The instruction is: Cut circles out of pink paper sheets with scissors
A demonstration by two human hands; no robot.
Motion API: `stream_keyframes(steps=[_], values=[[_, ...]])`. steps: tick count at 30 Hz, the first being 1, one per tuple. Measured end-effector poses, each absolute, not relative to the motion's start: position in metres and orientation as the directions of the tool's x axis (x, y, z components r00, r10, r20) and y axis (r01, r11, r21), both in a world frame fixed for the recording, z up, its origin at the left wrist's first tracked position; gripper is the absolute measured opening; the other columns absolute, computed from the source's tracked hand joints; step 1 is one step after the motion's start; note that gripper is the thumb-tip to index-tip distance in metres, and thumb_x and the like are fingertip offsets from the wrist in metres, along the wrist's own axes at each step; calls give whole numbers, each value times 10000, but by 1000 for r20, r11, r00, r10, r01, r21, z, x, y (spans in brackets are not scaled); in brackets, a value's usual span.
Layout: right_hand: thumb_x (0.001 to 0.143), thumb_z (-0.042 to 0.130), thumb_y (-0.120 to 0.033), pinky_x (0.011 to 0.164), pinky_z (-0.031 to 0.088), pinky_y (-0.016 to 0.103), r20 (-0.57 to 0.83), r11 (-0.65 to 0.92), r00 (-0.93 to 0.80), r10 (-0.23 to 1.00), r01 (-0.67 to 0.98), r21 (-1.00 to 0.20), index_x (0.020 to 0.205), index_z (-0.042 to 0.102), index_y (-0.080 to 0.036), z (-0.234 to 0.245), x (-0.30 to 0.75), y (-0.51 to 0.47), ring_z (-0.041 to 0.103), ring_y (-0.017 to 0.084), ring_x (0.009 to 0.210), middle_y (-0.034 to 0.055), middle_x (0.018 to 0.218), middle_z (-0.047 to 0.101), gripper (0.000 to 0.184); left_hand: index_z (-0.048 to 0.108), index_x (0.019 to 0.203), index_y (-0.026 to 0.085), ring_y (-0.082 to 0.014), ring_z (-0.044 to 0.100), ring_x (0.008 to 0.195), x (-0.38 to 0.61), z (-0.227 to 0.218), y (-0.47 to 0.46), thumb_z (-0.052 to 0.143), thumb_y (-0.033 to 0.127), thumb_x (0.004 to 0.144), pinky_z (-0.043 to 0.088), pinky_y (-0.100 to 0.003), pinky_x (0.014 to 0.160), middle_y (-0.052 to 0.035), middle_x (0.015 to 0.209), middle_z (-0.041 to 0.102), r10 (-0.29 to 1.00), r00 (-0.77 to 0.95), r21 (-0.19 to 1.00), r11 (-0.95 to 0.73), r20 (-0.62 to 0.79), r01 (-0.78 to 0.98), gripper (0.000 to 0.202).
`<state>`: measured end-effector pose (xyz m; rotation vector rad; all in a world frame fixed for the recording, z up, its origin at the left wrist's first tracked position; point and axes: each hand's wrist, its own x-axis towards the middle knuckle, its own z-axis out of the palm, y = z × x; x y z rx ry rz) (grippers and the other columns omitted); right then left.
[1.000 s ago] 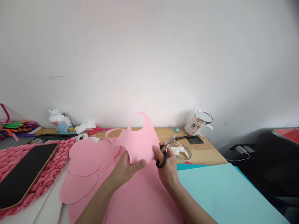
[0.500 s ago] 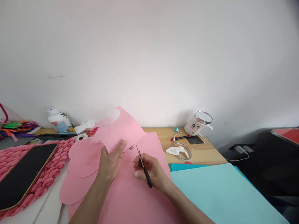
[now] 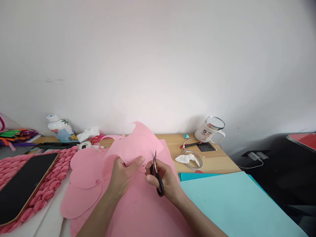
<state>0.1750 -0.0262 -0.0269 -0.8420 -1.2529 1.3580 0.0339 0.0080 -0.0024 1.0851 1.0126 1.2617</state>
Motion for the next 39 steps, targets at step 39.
stream_keyframes(steps=[39], values=[[638,776,-340,493,304,223,48,24,-87,995,-255,-967,761,504,-180,-32,172,-26,402,90,526,-48,602,509,339,691,564,147,-167,626,563,39,8,1,689,259,672,515,-245,560,-25,545,682,988,147,999,-37,40,-22,155]])
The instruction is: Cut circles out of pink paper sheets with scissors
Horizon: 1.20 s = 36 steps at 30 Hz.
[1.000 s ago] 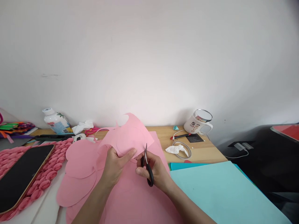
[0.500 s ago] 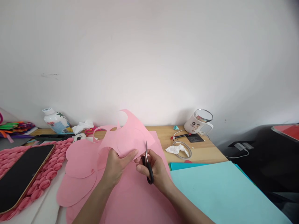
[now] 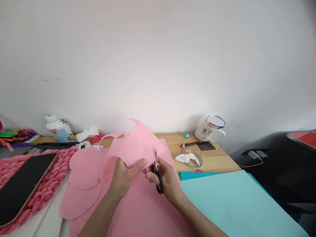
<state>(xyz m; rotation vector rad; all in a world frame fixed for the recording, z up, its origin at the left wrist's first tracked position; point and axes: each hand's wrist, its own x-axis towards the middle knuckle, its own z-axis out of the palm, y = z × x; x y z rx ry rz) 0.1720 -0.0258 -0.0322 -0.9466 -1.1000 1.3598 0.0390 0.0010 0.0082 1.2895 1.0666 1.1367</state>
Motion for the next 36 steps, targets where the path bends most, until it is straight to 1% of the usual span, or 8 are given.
stream_keyframes(steps=[3,5,10,14,19,27,31,36], values=[[641,770,-361,494,315,227,25,5,-76,997,-247,-969,762,504,-180,-31,171,-26,424,95,525,-36,618,529,344,660,513,153,-157,596,500,40,9,0,681,269,675,503,-251,518,-10,481,640,987,156,999,-27,29,-17,200],[632,781,-355,501,312,225,47,23,-83,995,-269,-963,755,493,-183,-31,171,-26,420,96,544,-38,628,524,357,641,498,152,-161,587,506,40,8,0,697,287,652,491,-254,506,-9,483,628,992,128,1000,-6,5,3,212],[606,806,-350,513,302,220,100,68,-91,991,-301,-951,736,443,-199,-31,172,-24,401,101,576,-51,635,485,414,653,577,142,-189,596,618,41,6,-1,705,307,620,492,-277,580,-27,582,644,996,79,998,42,-46,44,178],[618,789,-398,503,287,227,99,68,-102,990,-273,-960,749,440,-207,-29,173,-25,373,105,569,-53,628,455,419,613,523,150,-162,546,567,41,7,-1,703,308,619,457,-262,546,-2,519,580,996,73,998,46,-50,50,206],[636,760,-440,512,299,240,84,60,-92,992,-239,-969,787,465,-207,-28,172,-25,381,118,582,-29,661,487,406,629,543,146,-179,563,597,41,7,-2,698,313,626,473,-278,581,-21,555,605,994,88,997,58,-61,45,199],[643,760,-414,504,286,236,69,49,-74,995,-245,-968,795,471,-202,-26,171,-27,360,110,567,-40,641,479,389,567,465,148,-124,485,516,43,6,-1,702,294,633,429,-237,510,20,478,511,993,82,996,77,-81,53,260],[644,759,-415,496,277,232,64,45,-72,995,-239,-970,767,462,-200,-29,172,-27,356,104,555,-42,637,481,386,596,484,144,-134,512,539,42,6,-2,707,286,620,444,-238,527,12,498,545,993,86,996,79,-81,30,226],[644,753,-420,498,280,235,55,38,-70,996,-219,-975,752,460,-198,-28,172,-27,379,114,574,-24,655,507,383,572,454,153,-135,506,501,42,7,-3,705,278,625,433,-245,501,17,464,532,994,84,997,71,-74,37,249]])
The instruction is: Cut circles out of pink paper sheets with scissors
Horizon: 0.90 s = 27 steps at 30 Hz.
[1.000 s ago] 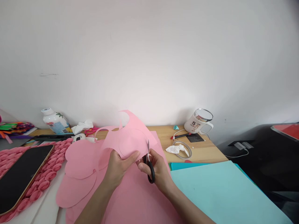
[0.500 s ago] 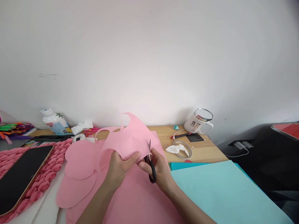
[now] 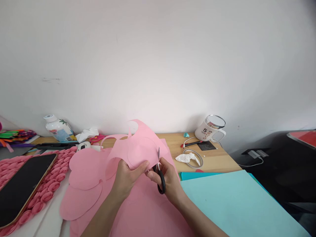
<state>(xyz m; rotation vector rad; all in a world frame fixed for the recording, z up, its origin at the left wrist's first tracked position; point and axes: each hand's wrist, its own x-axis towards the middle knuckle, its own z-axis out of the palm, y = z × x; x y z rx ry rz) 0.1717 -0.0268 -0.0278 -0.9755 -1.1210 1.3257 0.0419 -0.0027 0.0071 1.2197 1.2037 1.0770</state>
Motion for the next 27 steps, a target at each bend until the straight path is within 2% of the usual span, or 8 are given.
stream_keyframes(steps=[4,7,16,27], values=[[638,754,-420,497,268,236,46,28,-73,996,-230,-973,724,449,-199,-24,171,-27,374,114,571,-23,642,508,386,668,583,129,-176,586,612,41,4,-1,687,285,661,485,-276,601,-28,594,637,990,121,997,73,-77,31,175],[632,760,-412,494,256,235,34,15,-76,997,-239,-971,714,446,-198,-22,171,-27,362,109,561,-28,628,503,388,686,627,126,-185,602,643,39,1,1,687,288,669,496,-283,622,-37,632,659,991,117,997,69,-71,23,167],[644,751,-418,498,269,237,53,27,-96,994,-256,-966,735,478,-190,-22,171,-28,400,117,580,-12,642,534,368,659,551,141,-172,601,588,38,2,1,680,284,688,496,-268,594,-24,550,652,986,164,999,39,-41,17,199],[621,743,-463,463,326,233,33,26,-34,999,-177,-984,712,510,-191,-22,171,-28,481,133,566,-11,617,546,369,681,608,143,-187,623,575,37,7,1,652,265,712,523,-296,582,-32,570,662,971,237,999,4,5,-39,163]])
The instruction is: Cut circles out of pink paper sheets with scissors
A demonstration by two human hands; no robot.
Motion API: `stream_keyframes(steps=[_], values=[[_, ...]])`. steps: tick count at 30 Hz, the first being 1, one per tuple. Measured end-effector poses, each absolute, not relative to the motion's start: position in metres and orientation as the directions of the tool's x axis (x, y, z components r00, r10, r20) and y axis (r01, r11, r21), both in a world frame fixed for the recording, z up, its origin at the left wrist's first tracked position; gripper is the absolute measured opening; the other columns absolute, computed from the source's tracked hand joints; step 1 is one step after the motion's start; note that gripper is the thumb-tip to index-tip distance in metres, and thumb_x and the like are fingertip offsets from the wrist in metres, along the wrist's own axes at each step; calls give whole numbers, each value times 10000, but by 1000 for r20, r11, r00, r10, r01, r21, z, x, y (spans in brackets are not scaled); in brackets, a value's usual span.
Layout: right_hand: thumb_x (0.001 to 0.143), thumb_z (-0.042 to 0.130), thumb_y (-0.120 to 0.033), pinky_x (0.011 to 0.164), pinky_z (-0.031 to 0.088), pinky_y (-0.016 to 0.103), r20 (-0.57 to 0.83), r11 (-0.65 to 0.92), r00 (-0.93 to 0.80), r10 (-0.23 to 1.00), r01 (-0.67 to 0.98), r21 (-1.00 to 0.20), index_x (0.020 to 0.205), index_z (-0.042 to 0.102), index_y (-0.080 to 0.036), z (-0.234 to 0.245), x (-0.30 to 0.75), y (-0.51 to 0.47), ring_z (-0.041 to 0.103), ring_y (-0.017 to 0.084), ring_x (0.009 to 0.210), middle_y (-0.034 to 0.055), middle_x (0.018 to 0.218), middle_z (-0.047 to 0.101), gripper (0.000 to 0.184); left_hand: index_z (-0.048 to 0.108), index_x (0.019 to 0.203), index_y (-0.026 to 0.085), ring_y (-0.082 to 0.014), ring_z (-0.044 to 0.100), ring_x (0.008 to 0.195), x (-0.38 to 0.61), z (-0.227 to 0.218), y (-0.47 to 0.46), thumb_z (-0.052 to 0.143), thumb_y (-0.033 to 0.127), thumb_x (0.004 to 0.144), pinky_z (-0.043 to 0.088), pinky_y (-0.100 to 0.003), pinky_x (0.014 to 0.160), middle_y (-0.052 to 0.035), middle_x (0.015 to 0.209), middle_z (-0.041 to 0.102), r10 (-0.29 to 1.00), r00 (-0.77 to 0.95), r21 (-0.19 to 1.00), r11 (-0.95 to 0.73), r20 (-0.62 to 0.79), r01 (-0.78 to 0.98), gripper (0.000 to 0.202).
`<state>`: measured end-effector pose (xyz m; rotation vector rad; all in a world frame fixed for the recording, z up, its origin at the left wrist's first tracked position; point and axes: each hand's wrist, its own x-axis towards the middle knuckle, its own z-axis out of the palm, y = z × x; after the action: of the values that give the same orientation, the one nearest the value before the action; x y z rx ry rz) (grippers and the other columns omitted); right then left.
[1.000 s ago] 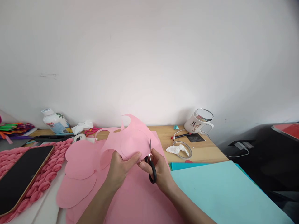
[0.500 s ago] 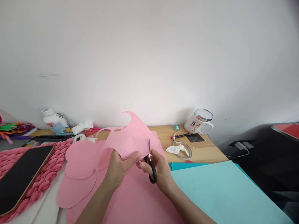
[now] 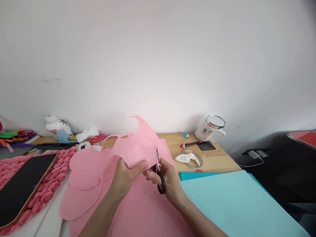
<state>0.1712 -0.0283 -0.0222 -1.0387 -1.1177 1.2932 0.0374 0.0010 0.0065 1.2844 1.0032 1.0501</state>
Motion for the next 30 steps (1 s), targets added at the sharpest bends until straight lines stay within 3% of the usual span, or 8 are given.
stream_keyframes(steps=[12,21,24,27,28,30], values=[[635,722,-389,447,355,225,13,11,-9,1000,-128,-992,719,518,-186,-24,171,-28,486,113,495,-34,560,525,300,591,695,154,-129,523,522,33,0,7,668,239,727,469,-278,528,18,565,576,967,254,993,-2,32,-120,119],[637,727,-336,444,374,206,-36,-37,-10,999,-184,-982,747,505,-180,-30,173,-28,512,112,471,-79,455,469,293,546,743,168,-135,552,494,33,2,8,675,319,713,493,-291,513,22,595,594,986,164,999,-21,26,-30,201],[684,697,-342,496,424,226,-51,-43,23,998,-273,-961,744,505,-179,-36,173,-24,452,77,441,-95,454,435,259,547,865,183,-147,575,567,33,-3,9,608,396,758,487,-285,492,-20,795,618,984,-69,968,-144,161,208,246],[707,683,-341,536,454,246,-93,-69,53,994,-349,-934,729,503,-180,-44,174,-20,392,54,423,-102,466,416,243,504,1038,204,-159,587,711,30,-7,11,602,383,764,484,-278,534,-69,1052,559,819,-341,833,-268,461,483,341],[705,685,-340,533,452,245,-101,-75,56,993,-352,-933,724,504,-180,-46,173,-19,391,53,421,-103,463,414,243,511,1031,206,-157,583,734,30,-6,11,609,355,763,483,-272,552,-68,1054,551,762,-369,801,-311,532,512,322],[700,686,-336,525,448,244,-109,-85,53,993,-332,-939,715,511,-179,-48,172,-18,400,58,418,-104,446,410,236,566,925,204,-138,569,680,30,-1,10,595,307,782,471,-252,546,-35,889,577,782,-298,809,-403,547,428,179]])
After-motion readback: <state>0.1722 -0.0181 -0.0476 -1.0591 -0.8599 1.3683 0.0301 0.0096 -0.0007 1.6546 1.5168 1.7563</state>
